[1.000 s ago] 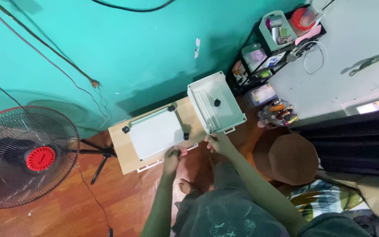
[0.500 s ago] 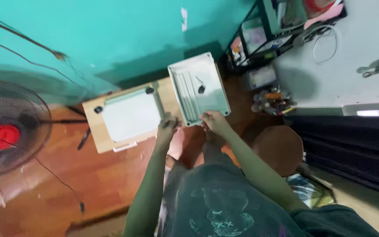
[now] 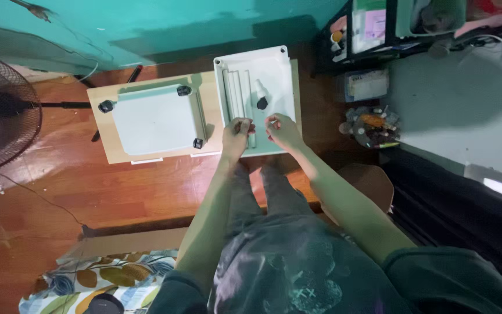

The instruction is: The person assembles a modular plastic storage unit by stacking translucent trays, inserting black corner connectors, and attaching white vertical support rods. The person handles trays and connectors one at a time, aligning and pressing parts together on a wooden table.

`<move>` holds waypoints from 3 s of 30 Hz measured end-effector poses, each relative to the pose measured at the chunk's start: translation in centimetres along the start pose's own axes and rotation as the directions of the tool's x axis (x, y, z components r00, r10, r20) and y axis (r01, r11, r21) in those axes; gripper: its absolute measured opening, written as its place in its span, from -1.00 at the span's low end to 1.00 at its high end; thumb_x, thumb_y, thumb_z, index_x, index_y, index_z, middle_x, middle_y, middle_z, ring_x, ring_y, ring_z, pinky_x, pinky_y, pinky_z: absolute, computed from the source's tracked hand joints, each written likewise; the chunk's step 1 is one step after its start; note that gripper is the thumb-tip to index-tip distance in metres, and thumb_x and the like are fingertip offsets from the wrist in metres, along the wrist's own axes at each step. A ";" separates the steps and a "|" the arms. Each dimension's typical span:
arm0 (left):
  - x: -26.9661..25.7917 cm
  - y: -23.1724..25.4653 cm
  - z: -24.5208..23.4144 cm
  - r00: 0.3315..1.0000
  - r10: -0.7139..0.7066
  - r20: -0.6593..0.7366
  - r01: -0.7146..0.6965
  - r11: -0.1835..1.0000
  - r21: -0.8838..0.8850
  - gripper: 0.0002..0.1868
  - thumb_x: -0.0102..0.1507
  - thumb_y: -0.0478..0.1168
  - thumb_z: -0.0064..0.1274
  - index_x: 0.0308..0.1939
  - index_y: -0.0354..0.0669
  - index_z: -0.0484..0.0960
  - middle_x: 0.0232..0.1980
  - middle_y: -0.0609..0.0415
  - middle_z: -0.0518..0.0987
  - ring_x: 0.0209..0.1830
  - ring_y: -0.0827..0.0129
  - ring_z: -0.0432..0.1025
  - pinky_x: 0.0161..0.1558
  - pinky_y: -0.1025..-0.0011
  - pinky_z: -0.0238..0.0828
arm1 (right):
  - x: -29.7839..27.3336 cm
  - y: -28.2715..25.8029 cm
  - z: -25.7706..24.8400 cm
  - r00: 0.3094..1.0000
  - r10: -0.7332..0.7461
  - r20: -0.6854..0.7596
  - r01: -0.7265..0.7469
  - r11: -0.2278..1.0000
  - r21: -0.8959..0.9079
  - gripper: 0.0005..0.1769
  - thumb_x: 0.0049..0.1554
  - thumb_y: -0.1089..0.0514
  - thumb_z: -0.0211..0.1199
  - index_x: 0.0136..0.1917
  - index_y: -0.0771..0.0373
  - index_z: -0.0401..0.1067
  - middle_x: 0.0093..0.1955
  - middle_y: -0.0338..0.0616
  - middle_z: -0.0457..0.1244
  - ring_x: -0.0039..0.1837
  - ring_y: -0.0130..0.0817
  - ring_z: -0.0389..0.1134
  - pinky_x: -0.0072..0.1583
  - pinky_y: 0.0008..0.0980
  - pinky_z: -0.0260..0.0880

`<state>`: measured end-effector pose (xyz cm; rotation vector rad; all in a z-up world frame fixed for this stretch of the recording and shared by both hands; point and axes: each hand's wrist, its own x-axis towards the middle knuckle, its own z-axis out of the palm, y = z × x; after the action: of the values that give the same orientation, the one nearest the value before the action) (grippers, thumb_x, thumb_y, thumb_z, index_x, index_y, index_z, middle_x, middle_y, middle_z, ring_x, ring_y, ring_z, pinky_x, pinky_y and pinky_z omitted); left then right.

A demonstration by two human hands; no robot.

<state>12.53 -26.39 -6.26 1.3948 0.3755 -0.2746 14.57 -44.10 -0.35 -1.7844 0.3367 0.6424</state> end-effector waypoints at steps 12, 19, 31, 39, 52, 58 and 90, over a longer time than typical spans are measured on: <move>2.5 -0.3 -0.2 0.977 -0.152 -0.147 0.151 0.988 -0.019 -0.75 0.36 -0.17 -0.10 -0.09 -0.31 0.55 -0.27 0.04 0.62 -0.31 0.42 0.53 -0.26 0.50 0.43 | 8.1 0.6 0.4 0.914 -0.324 -0.244 0.148 0.828 -0.541 -0.44 0.03 -0.17 0.32 0.08 0.27 0.29 -0.16 -0.02 0.34 -0.06 -0.11 0.39 -0.03 -0.18 0.35; 2.0 -1.0 -0.2 0.967 -0.194 -0.165 0.180 0.979 -0.097 -0.75 0.37 -0.15 -0.13 -0.08 -0.28 0.54 -0.25 0.07 0.61 -0.28 0.44 0.52 -0.22 0.51 0.43 | 11.5 1.2 1.3 0.978 -0.107 -0.181 -0.050 0.720 -0.692 -0.45 0.05 -0.31 0.23 -0.12 0.25 0.46 -0.27 -0.06 0.35 -0.15 -0.16 0.43 -0.05 -0.21 0.41; -1.6 3.4 -0.9 0.961 -0.061 -0.271 0.023 0.989 -0.143 -0.61 0.38 -0.02 -0.16 0.07 -0.24 0.52 -0.15 0.03 0.61 -0.26 0.41 0.49 -0.24 0.47 0.43 | 3.4 -5.9 2.8 0.983 -0.030 0.180 -0.002 0.984 0.178 -0.69 0.10 0.09 0.29 -0.09 0.45 0.44 -0.22 -0.11 0.34 -0.22 -0.39 0.41 -0.17 -0.45 0.46; -10.3 10.5 -4.8 0.968 -0.050 -0.246 -0.054 0.915 -0.400 -0.55 0.38 -0.01 -0.14 0.17 -0.27 0.54 -0.15 0.05 0.60 -0.19 0.40 0.52 -0.12 0.43 0.53 | -2.9 -10.1 7.6 0.882 -0.317 0.349 0.311 0.947 0.075 -0.75 0.10 0.12 0.29 -0.03 0.34 0.49 -0.16 -0.18 0.34 -0.09 -0.45 0.36 -0.04 -0.48 0.36; -21.1 14.4 -18.6 0.838 0.095 -0.537 -0.337 0.864 -0.373 -0.53 0.18 -0.35 0.16 0.16 -0.45 0.50 -0.26 0.01 0.61 -0.29 0.48 0.49 -0.15 0.54 0.50 | -9.9 -16.7 20.4 0.744 -0.477 0.467 0.485 0.867 0.113 -0.71 0.14 0.13 0.27 0.06 0.37 0.48 -0.18 -0.19 0.37 -0.10 -0.52 0.39 0.00 -0.50 0.41; -24.6 13.4 -25.3 0.829 0.100 -0.549 -0.331 0.880 -0.340 -0.56 0.18 -0.38 0.16 0.14 -0.43 0.53 -0.30 0.08 0.62 -0.32 0.54 0.45 -0.20 0.61 0.42 | -11.9 -16.6 27.9 0.785 -0.429 0.447 0.458 0.888 0.047 -0.75 0.13 0.19 0.29 0.03 0.39 0.49 -0.18 -0.19 0.38 -0.15 -0.51 0.38 -0.05 -0.50 0.38; -13.3 -7.3 -42.9 0.633 -0.169 -0.756 -0.243 0.883 -0.401 -0.68 0.14 -0.44 0.21 -0.03 -0.34 0.57 -0.24 0.11 0.53 -0.34 0.52 0.41 -0.26 0.55 0.43 | 3.7 -7.5 48.0 0.597 -0.576 0.559 0.766 0.200 -0.611 -0.53 0.10 0.28 0.17 0.30 0.26 0.33 0.33 0.12 0.11 0.37 0.08 0.12 0.38 -0.05 0.16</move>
<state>-6.55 14.34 -12.96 0.9540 1.0644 0.4855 9.42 3.96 -6.06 -2.4250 -1.1214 0.2907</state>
